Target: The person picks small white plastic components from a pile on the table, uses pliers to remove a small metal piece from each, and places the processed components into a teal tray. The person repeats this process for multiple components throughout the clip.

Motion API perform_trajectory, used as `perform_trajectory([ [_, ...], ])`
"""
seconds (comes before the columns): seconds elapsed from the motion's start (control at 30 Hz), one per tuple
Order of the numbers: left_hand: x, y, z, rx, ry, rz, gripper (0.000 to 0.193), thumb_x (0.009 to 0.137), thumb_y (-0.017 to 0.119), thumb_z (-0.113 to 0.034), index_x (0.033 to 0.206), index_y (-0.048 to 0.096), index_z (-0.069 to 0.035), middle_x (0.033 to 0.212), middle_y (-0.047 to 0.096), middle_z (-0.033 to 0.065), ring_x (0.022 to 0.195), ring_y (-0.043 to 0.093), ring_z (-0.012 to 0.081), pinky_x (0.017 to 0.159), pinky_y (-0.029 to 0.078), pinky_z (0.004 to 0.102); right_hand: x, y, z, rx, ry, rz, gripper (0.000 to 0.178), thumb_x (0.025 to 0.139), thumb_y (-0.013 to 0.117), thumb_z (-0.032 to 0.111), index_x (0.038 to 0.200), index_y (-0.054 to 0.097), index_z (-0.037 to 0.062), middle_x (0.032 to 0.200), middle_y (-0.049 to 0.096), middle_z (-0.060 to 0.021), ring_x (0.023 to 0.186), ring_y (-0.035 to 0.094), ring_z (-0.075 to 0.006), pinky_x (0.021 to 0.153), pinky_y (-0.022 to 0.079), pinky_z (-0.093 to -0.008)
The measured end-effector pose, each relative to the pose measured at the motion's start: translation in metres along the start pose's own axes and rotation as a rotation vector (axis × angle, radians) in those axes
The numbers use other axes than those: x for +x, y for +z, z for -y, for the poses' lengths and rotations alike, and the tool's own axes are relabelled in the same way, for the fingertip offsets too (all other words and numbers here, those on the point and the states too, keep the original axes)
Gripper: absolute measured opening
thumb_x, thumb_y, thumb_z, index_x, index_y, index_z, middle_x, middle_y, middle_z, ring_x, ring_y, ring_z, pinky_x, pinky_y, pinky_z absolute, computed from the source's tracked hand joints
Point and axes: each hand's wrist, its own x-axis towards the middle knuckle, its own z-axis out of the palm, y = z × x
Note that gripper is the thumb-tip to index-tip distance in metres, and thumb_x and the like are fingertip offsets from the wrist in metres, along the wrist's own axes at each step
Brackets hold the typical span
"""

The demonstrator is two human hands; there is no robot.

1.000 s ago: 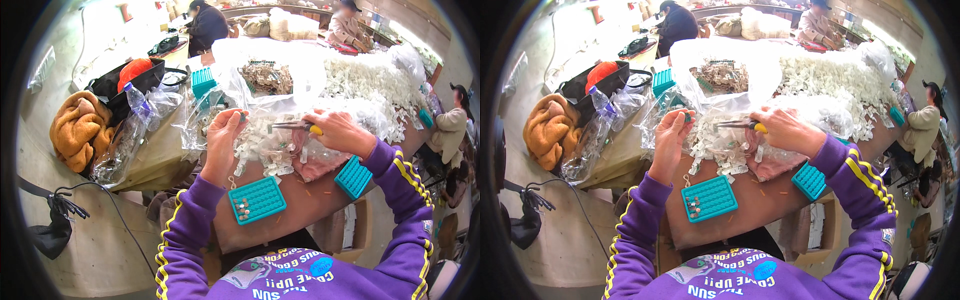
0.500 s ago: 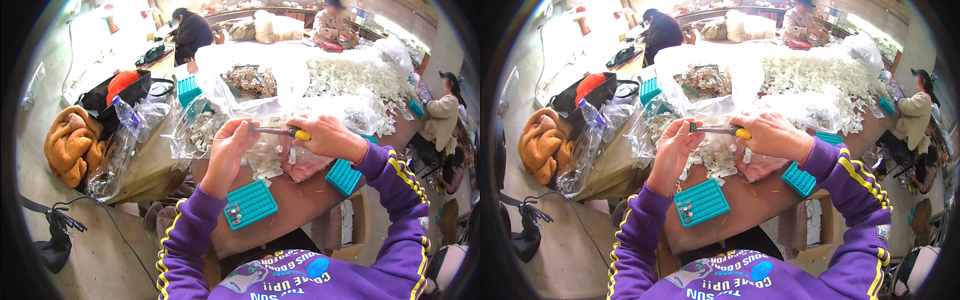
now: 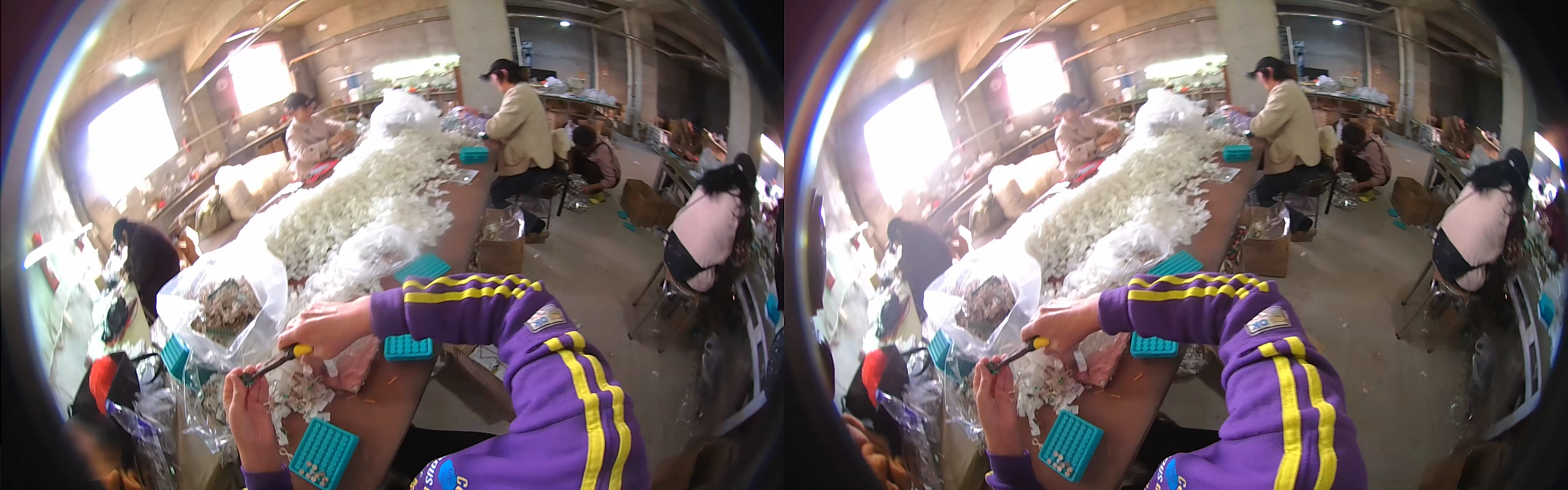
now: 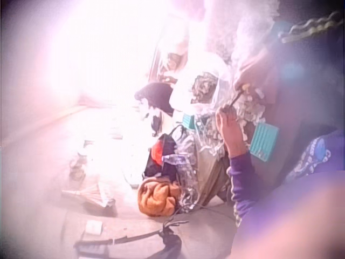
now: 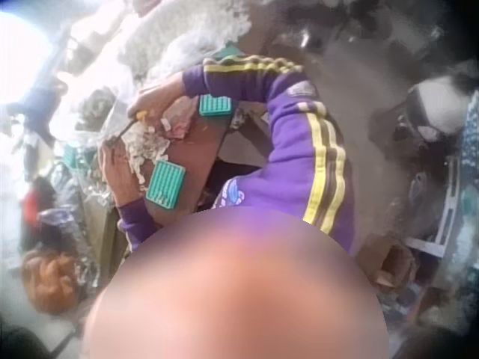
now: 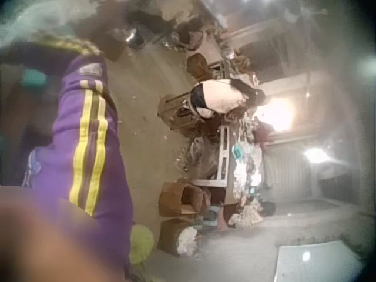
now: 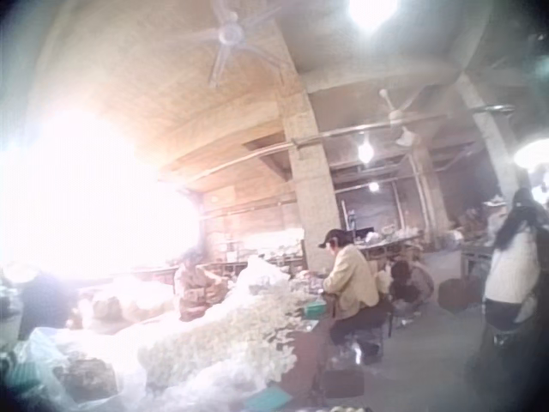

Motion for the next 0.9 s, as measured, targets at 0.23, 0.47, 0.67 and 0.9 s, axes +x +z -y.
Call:
perform_trajectory([
  [0.23, 0.012, -0.014, -0.011, -0.318, -0.169, 0.347, 0.026, 0.1, 0.055, -0.023, 0.113, 0.056, 0.0, 0.102, 0.062, 0.0099, 0.095, 0.062, 0.017, 0.09, 0.053, 0.0283, -0.007, -0.001, 0.028, -0.012, -0.228, -0.081, 0.034, 0.073, 0.073, 0.017, 0.101, 0.06, 0.0053, 0.088, 0.066, -0.0161, 0.083, 0.064, -0.0371, 0.072, 0.05, -0.0442],
  [0.47, 0.001, -0.026, -0.02, 0.128, 0.119, -0.119, 0.025, 0.1, 0.057, -0.025, 0.111, 0.055, -0.002, 0.101, 0.057, 0.0038, 0.091, 0.055, 0.01, 0.085, 0.05, 0.0257, -0.01, -0.008, 0.029, -0.011, -0.183, -0.119, 0.033, 0.077, 0.069, 0.018, 0.105, 0.058, 0.0057, 0.093, 0.062, -0.0156, 0.089, 0.062, -0.0385, 0.075, 0.049, -0.0454],
  [0.67, -0.002, -0.094, -0.017, 1.193, 0.288, -0.051, 0.044, 0.086, 0.059, -0.008, 0.128, 0.051, 0.003, 0.117, 0.059, 0.0163, 0.109, 0.056, 0.0303, 0.081, 0.052, 0.0353, 0.012, 0.023, -0.009, -0.456, 0.1, 0.071, 0.034, 0.073, 0.066, 0.026, 0.102, 0.064, 0.0086, 0.093, 0.065, -0.0135, 0.089, 0.066, -0.0329, 0.074, 0.051, -0.0469],
  [0.9, -0.03, -0.093, -0.004, -0.013, -0.129, -0.417, 0.027, 0.097, 0.054, -0.01, 0.122, 0.051, -0.001, 0.121, 0.06, 0.0144, 0.112, 0.058, 0.0285, 0.086, 0.053, 0.0375, -0.006, 0.058, -0.03, -0.229, 0.379, -0.081, 0.037, 0.078, 0.067, 0.03, 0.11, 0.063, 0.0111, 0.1, 0.066, -0.0169, 0.095, 0.065, -0.0308, 0.075, 0.05, -0.0472],
])
